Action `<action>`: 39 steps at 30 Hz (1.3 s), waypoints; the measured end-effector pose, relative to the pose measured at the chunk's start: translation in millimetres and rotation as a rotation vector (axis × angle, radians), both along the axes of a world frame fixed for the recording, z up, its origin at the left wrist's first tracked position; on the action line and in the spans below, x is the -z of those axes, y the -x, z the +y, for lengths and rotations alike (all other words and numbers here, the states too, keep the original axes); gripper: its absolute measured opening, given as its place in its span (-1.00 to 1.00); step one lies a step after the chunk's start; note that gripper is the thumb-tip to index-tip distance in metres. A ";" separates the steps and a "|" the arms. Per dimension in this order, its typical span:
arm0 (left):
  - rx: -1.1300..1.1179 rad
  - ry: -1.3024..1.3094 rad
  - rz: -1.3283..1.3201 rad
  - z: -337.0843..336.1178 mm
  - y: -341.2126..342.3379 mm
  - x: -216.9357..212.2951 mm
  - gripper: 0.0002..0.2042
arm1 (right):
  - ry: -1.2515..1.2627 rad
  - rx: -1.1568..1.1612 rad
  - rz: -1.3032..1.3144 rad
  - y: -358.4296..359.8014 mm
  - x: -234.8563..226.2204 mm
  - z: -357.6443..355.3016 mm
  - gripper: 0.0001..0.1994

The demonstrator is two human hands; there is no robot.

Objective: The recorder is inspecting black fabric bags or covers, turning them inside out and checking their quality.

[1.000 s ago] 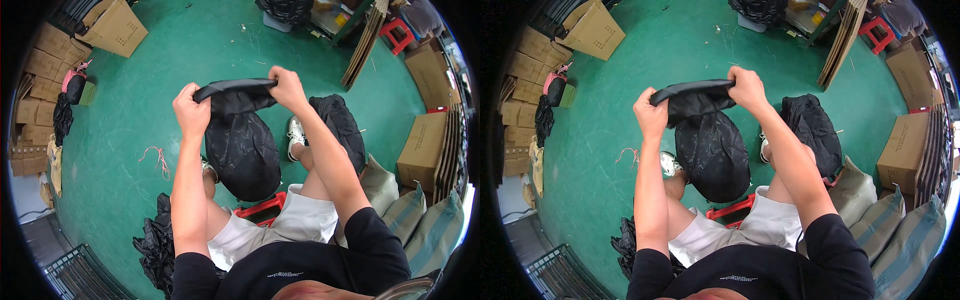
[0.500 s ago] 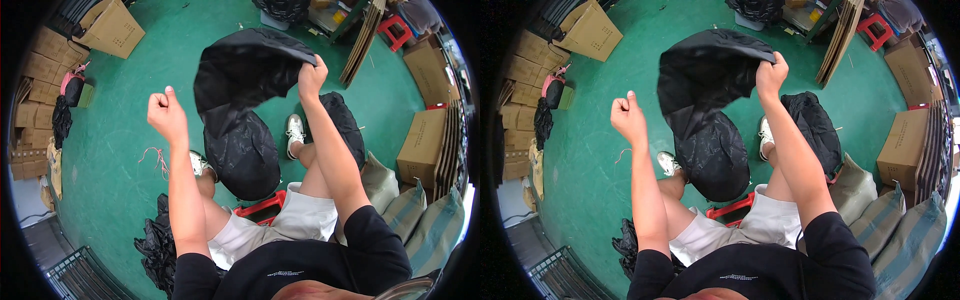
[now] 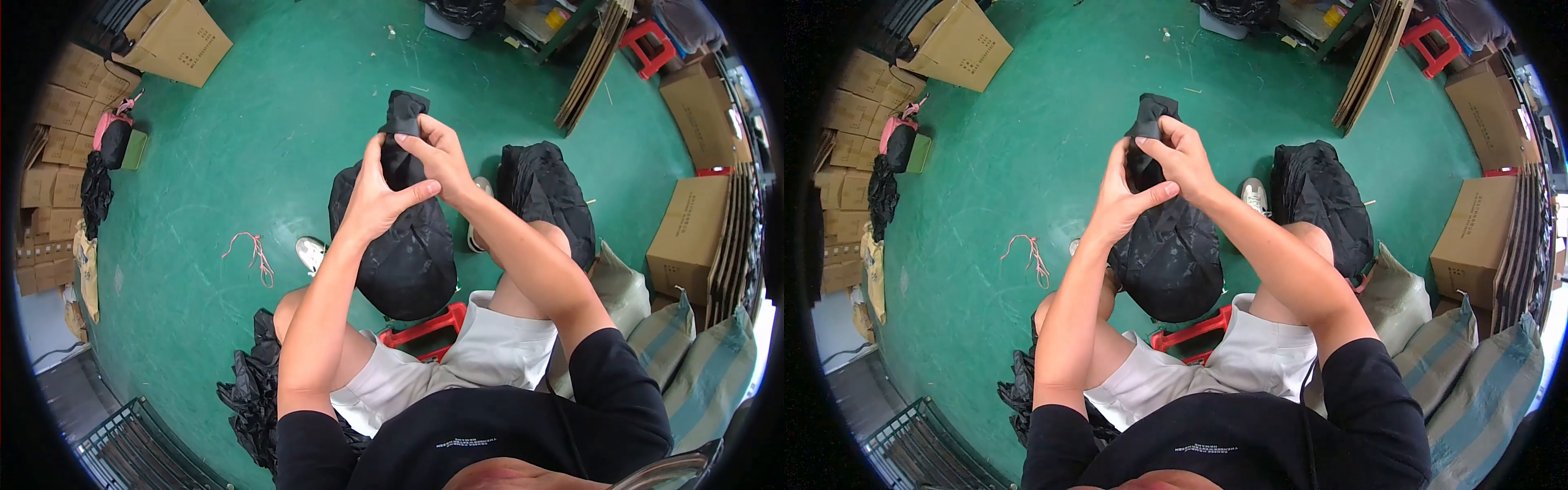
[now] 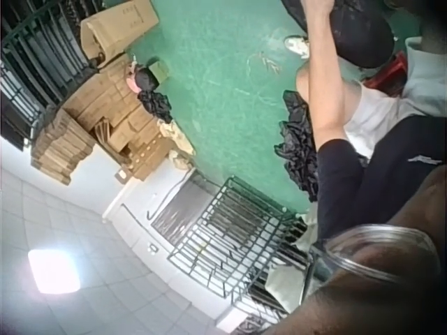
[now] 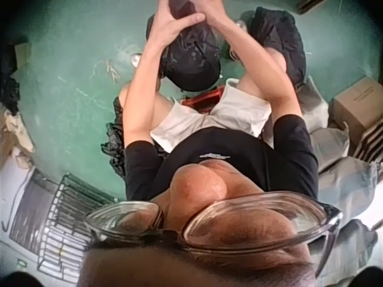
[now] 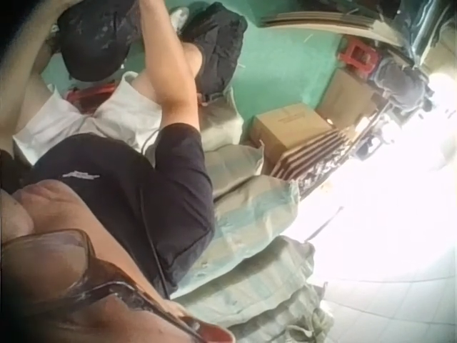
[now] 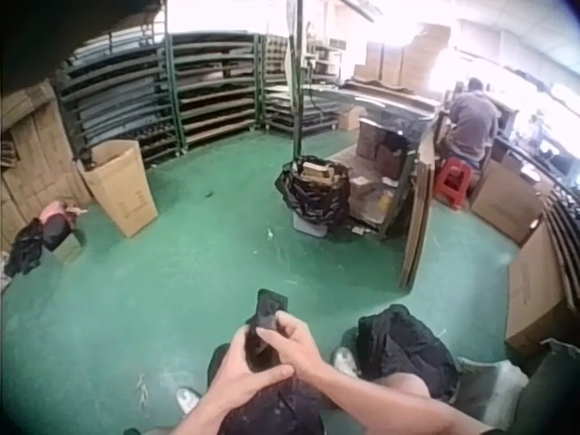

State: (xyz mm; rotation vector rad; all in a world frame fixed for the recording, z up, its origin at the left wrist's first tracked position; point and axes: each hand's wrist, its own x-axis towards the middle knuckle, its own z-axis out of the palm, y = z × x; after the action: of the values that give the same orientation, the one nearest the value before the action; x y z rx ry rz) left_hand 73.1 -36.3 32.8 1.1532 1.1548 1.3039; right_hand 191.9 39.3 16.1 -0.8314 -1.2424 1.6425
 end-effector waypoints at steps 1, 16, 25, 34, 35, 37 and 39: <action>-0.001 0.001 -0.001 1.2 2.0 2.3 -0.09 | 0.013 -0.077 0.054 -1.5 -3.6 0.7 -0.87; -0.300 0.044 -0.292 5.0 22.1 -13.2 -0.86 | -0.791 -0.253 -0.433 -19.1 -25.6 -25.9 -0.84; 0.100 0.137 -0.925 -22.5 58.3 -8.1 -0.57 | -0.068 -0.240 -0.044 -46.1 -21.3 33.6 -0.55; 0.283 0.146 -0.841 -20.1 65.4 -21.8 -0.56 | 0.305 -1.178 0.151 -36.4 -18.1 16.3 -0.51; 0.254 0.156 -0.689 -20.0 70.6 -22.5 -0.60 | 0.343 -1.120 0.134 -38.0 -28.5 13.6 -0.63; 0.233 0.165 -0.543 -12.9 68.5 -25.7 -0.63 | 0.375 -0.965 0.098 -43.3 -29.4 16.6 -0.66; 0.036 0.218 -0.183 -4.8 60.7 -29.2 -0.69 | 0.357 -0.750 -0.012 -48.6 -33.7 23.0 -0.81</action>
State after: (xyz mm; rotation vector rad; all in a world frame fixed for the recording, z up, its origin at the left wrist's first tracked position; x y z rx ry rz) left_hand 12.4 -41.1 62.0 0.8733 1.1054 1.1970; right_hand 240.6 62.3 49.8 -0.6052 -1.3821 2.5155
